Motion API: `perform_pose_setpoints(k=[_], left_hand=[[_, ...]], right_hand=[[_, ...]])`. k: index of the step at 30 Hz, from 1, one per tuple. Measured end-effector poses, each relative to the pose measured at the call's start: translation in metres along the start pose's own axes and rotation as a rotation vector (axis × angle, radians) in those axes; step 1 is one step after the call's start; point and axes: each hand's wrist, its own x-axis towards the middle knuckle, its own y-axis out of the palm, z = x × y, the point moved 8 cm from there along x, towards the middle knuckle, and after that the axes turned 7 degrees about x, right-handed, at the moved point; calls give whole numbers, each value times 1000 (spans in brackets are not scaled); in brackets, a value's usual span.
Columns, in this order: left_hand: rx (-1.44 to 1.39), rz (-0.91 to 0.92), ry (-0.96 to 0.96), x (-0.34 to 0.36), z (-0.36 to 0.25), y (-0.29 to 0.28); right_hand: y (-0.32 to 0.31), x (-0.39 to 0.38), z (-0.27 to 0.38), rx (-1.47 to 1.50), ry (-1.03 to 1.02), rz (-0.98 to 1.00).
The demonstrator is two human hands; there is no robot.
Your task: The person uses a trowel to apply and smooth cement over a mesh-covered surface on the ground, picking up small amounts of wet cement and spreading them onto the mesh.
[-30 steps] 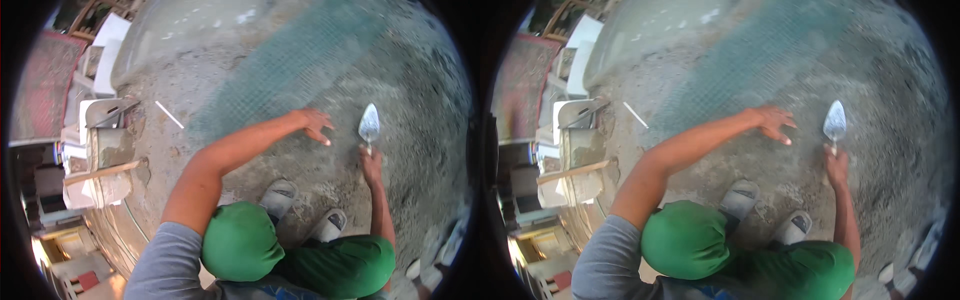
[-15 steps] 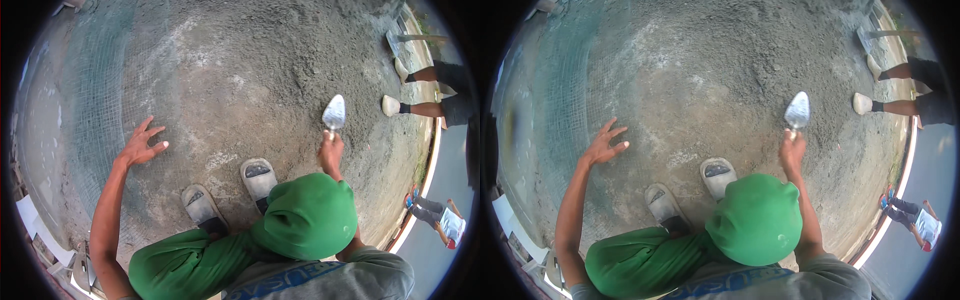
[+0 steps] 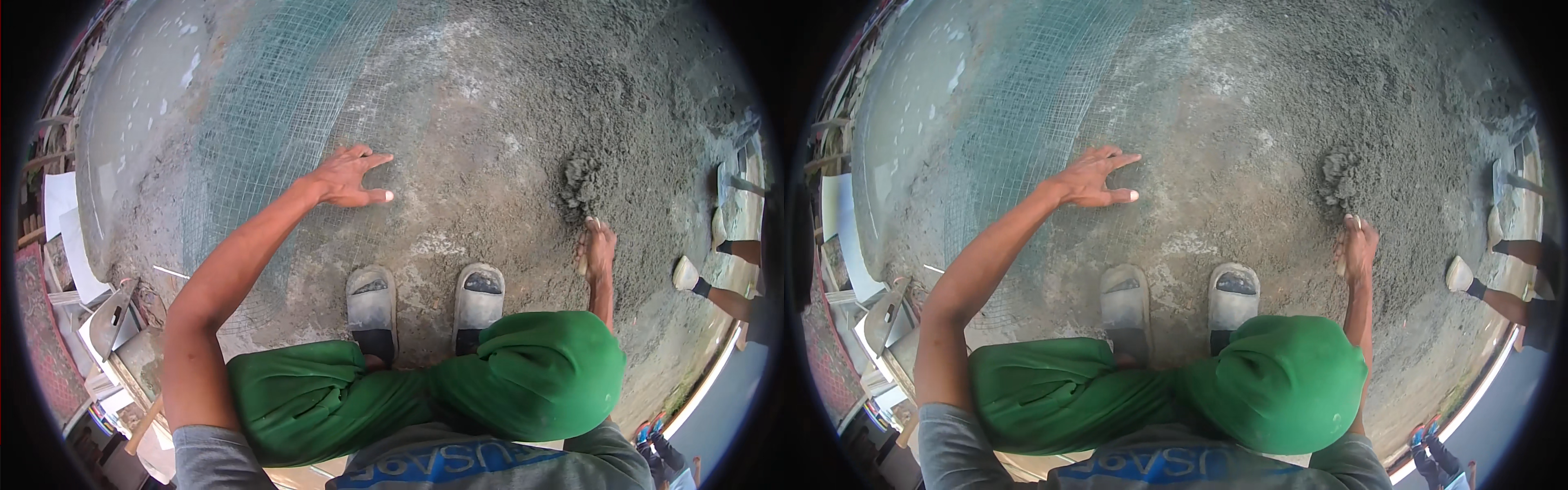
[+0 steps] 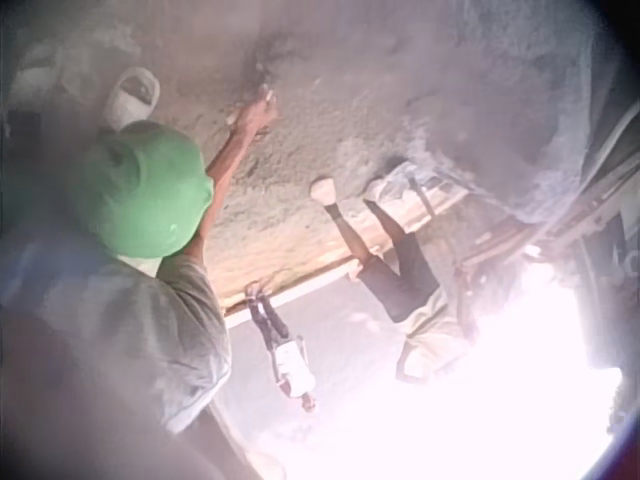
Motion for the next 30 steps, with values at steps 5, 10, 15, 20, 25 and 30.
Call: perform_pose_setpoints(k=[5,10,15,20,25,30], left_hand=[[-129,11,4,3,4,-15],[-180,82,-42,1,10,-15],[-230,91,-54,-1,19,-16],[-221,67,-32,1,26,-11],[-186,62,-14,-8,27,-13],[-228,-247,27,-22,23,-37]], right_hand=[[55,-26,73,-96,-107,170],[191,-75,180,-589,-596,403],[243,-76,232,-740,-727,277],[86,42,187,-584,-609,-250],[-51,132,132,-983,-413,-527],[-40,153,66,-1021,-771,-367]])
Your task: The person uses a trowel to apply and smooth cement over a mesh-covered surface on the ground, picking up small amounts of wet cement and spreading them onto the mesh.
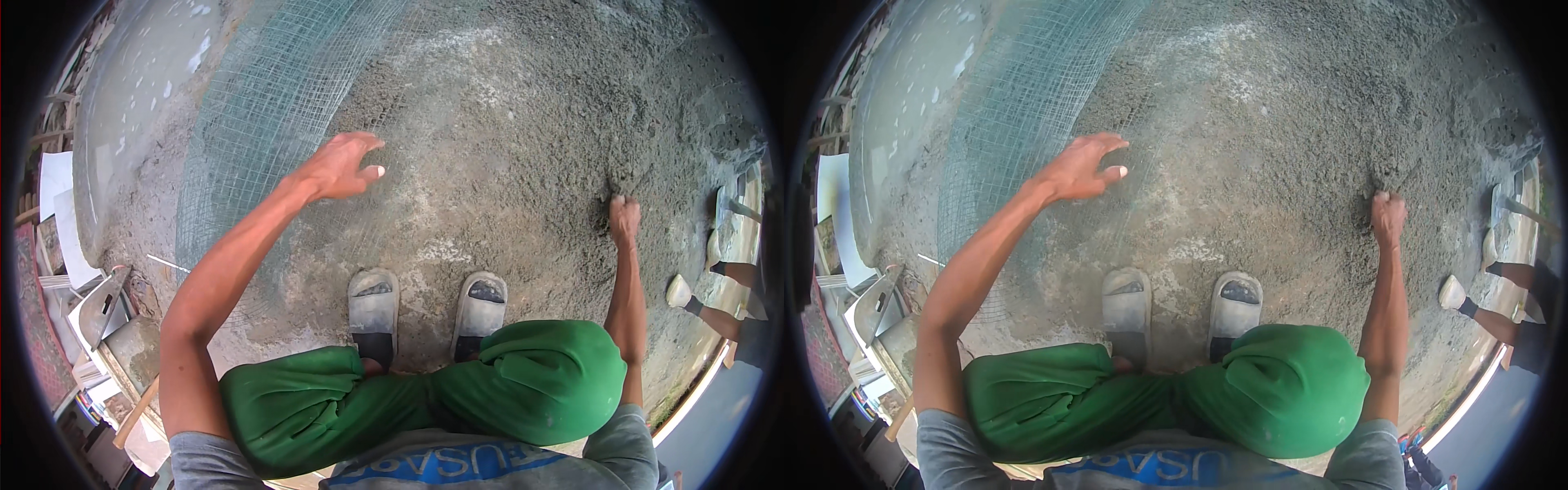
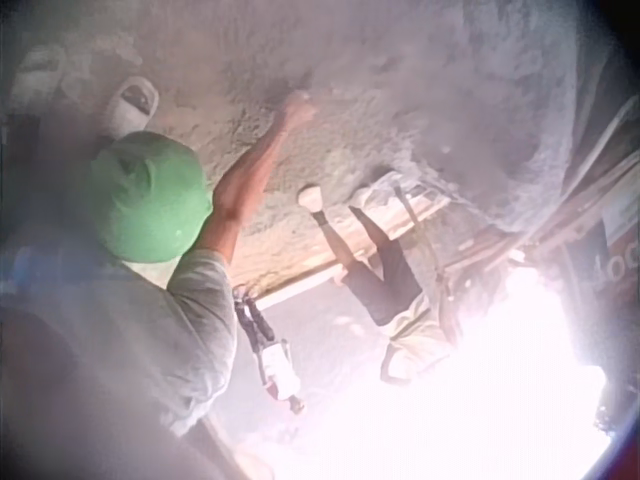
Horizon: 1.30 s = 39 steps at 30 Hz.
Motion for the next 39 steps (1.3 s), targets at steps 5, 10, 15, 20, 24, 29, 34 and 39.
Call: perform_pose_setpoints(k=[5,10,15,20,24,29,34,39], left_hand=[[319,-561,102,-60,-10,-64],[677,-965,-154,-108,-15,-136],[647,-1145,-727,-166,70,-210],[449,-1022,-773,-184,144,-245],[490,-982,-857,-181,164,-248],[515,-903,-980,-187,187,-245],[548,-897,-911,-177,177,-267],[567,-820,-918,-167,224,-249]], right_hand=[[7,-44,13,861,694,313],[-44,-49,48,913,605,253],[-106,-24,133,1067,533,297],[-156,7,233,1032,289,429],[-168,16,363,802,-94,526],[-140,12,468,388,-431,351],[-120,48,340,403,-196,163],[-50,-51,229,604,96,903]])
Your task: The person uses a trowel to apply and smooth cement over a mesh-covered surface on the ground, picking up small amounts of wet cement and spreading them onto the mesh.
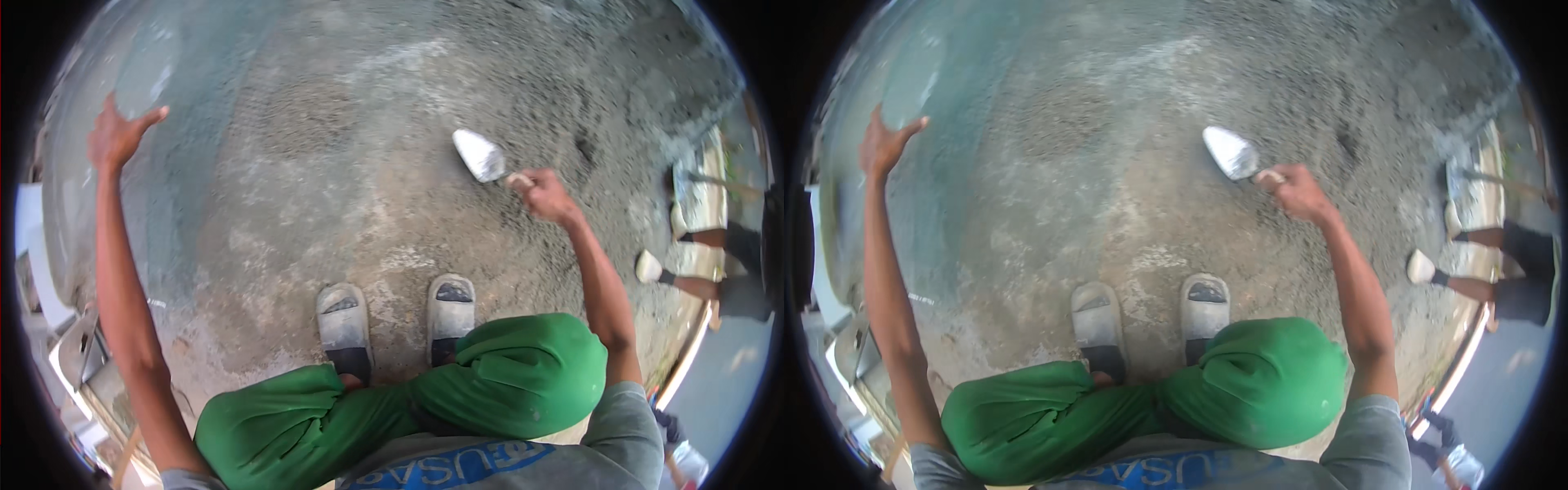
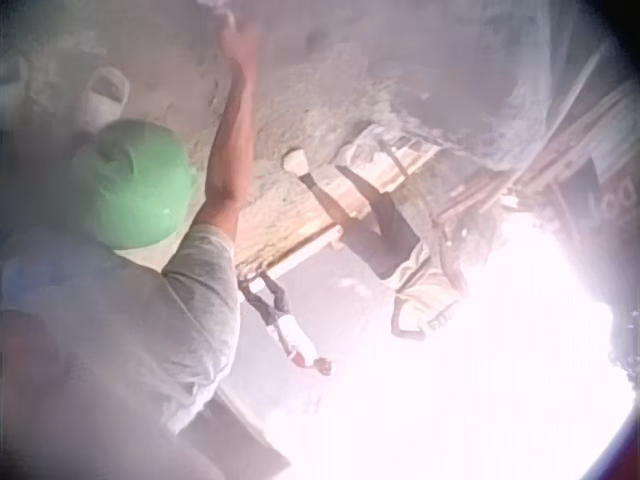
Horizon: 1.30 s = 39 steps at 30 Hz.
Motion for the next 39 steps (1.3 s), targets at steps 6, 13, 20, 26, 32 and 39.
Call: perform_pose_setpoints(k=[6,13,20,26,32,39], left_hand=[[-13,15,26,29,6,31],[-16,5,-2,10,-4,7],[-41,-8,-34,17,20,-14],[-223,-107,29,54,48,-10],[-49,-426,-54,44,59,-21],[-374,-11,-90,60,57,-1]], right_hand=[[-9,-3,-100,145,54,-134],[-64,46,-104,210,85,-539],[-71,-1,-35,262,-97,-497],[-76,-18,91,1,-200,-402],[57,0,254,-599,-552,-310],[31,-5,240,-343,-536,-503]])
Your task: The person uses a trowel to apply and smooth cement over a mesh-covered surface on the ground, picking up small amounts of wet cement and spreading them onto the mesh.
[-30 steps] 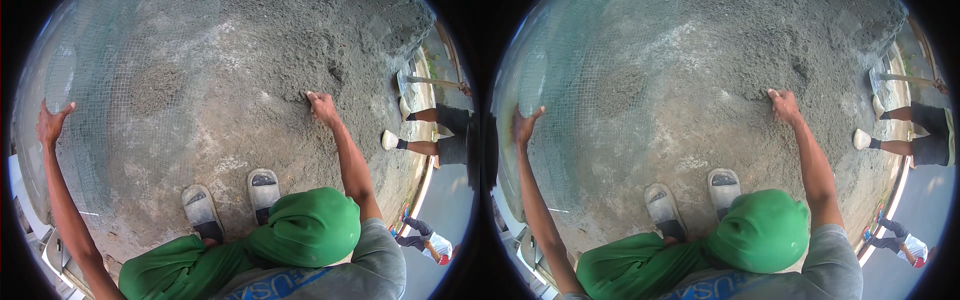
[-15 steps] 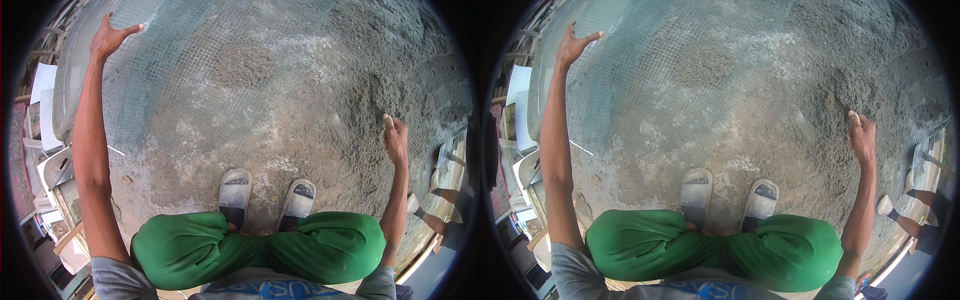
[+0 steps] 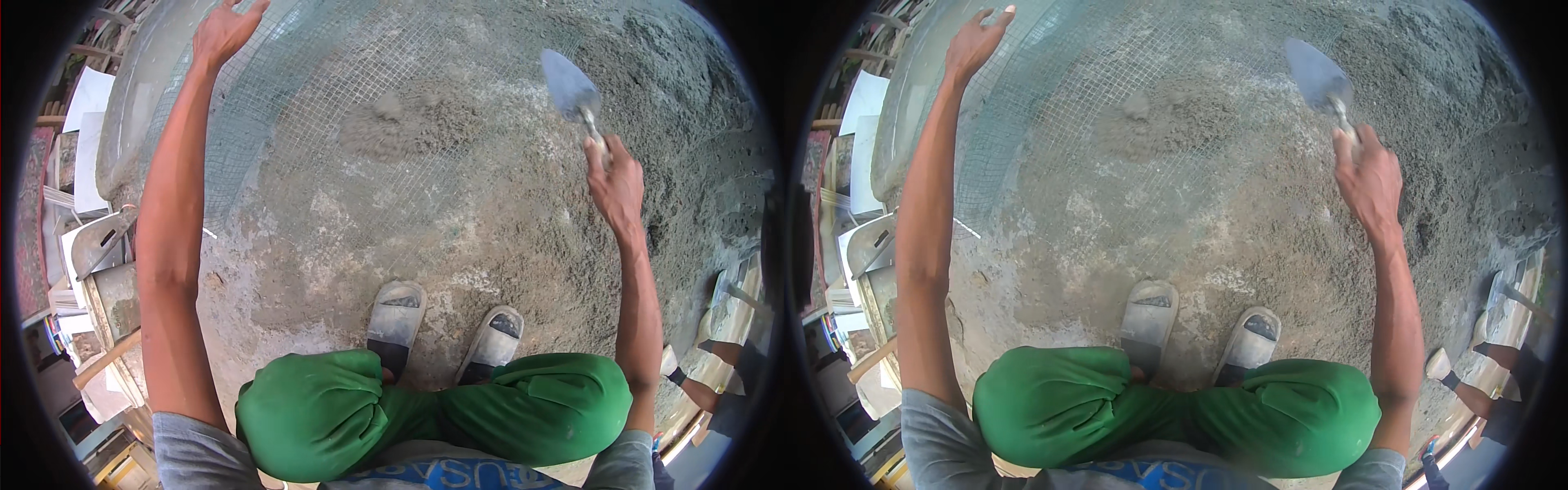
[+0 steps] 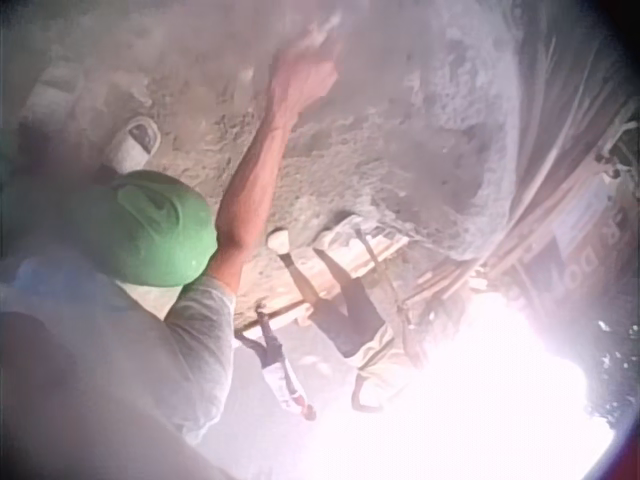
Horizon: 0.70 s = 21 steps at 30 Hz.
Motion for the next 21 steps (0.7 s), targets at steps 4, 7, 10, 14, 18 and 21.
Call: perform_pose_setpoints(k=[4,7,10,14,18,21], left_hand=[[165,-64,290,-34,-79,20],[409,-72,311,-47,-23,64],[544,-207,359,-41,12,80],[513,-242,410,-28,-23,98],[467,-183,391,-8,-29,91],[351,-166,412,22,5,55]], right_hand=[[-27,-71,-182,326,387,-50],[3,-158,-246,504,643,43],[7,-231,-280,479,728,168],[-9,-269,-323,467,866,295],[-35,-200,-372,385,874,3],[-22,-147,-373,278,796,-13]])
